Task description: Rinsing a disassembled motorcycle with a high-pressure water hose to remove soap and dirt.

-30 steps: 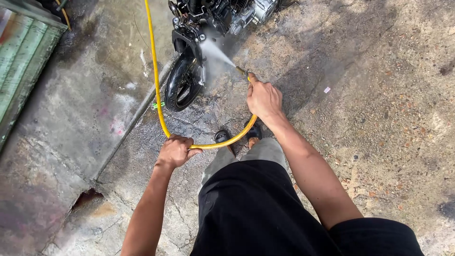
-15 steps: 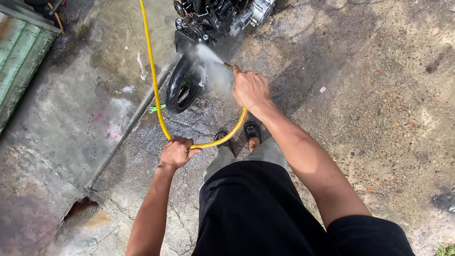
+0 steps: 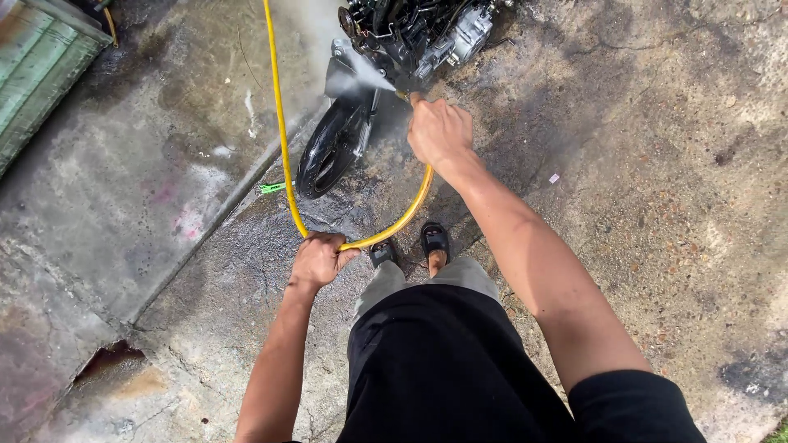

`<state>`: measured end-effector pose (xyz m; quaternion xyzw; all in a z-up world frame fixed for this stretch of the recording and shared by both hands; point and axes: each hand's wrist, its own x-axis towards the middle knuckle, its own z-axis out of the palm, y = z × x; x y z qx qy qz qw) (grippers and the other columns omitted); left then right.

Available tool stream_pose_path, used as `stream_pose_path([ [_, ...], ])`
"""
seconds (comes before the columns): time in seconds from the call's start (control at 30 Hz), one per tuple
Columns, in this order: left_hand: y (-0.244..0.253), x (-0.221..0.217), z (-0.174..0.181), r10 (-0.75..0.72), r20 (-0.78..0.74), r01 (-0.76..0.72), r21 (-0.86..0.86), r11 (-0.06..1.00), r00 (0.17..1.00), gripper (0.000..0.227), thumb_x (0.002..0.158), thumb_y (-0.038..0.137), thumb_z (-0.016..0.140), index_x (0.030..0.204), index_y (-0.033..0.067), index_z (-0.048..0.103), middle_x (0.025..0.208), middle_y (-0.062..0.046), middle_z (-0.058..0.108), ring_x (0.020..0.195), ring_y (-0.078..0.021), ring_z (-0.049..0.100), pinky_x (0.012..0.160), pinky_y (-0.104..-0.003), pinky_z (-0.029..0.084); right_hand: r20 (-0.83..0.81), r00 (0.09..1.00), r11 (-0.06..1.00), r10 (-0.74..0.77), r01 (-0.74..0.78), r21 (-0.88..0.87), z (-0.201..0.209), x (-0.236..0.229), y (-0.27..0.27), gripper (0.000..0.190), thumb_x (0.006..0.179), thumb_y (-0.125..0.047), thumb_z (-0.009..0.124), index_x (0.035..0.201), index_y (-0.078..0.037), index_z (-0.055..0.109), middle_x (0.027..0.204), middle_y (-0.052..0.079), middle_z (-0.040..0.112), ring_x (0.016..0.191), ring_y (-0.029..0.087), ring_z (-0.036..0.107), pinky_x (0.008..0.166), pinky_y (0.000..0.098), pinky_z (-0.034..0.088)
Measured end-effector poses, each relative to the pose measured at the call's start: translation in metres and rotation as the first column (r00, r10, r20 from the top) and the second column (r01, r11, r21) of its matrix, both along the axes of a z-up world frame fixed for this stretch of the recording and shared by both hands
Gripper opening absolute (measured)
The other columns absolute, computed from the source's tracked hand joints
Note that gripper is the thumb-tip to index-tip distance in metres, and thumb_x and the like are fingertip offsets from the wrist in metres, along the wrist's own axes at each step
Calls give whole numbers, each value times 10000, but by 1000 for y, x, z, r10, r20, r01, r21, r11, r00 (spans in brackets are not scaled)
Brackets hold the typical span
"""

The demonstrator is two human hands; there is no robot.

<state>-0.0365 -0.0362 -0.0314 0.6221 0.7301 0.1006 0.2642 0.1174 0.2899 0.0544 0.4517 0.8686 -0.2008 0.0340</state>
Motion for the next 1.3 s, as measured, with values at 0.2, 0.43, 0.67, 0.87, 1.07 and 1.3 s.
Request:
stream_pose_path([
  [0.2,14,16,-1,54,106,-69,148,987,993,643,978,685,324,746,116,515,632,-46,525,568,-306,570,609,-524,518,131,985,980,115,-134,148,54,-53,13,331,968,3,531,1267,-68,654,621,39,676,462,204,643,470,386,589],
  [0.43,20,17,7,125,131,-145,160,976,984,680,968,712,246,754,140,545,625,-19,530,570,-247,563,698,-511,591,228,964,983,141,-164,88,69,-80,25,217,888,99,581,847,-70,711,639,50,675,601,215,672,722,411,592],
  [0.67,23,10,16,86,109,-102,150,983,990,715,926,757,218,703,164,548,608,-2,531,574,-227,607,703,-473,626,300,954,994,20,-50,93,75,-47,15,138,925,-3,655,804,-70,659,690,39,664,614,222,654,674,416,609],
  [0.87,17,6,11,35,177,-65,166,984,984,530,976,612,529,775,128,603,687,-114,677,752,-355,718,828,-479,545,89,996,999,-21,18,34,32,-10,13,411,965,-171,537,1342,-137,697,918,266,759,904,460,751,838,599,574],
  [1.07,2,-5,-9,-18,161,0,108,994,987,538,981,639,503,768,153,593,692,-89,688,751,-336,724,840,-472,541,58,990,992,-127,128,-5,14,3,-10,456,973,-198,499,1397,-130,653,956,256,761,970,448,739,894,586,553],
  [1.3,0,-12,-2,-1,99,-6,70,998,995,531,958,647,532,772,154,602,688,-78,682,759,-322,726,835,-462,539,14,976,975,-216,217,-39,42,7,-24,487,982,-213,477,1445,-135,606,993,268,757,1037,460,717,946,585,527],
])
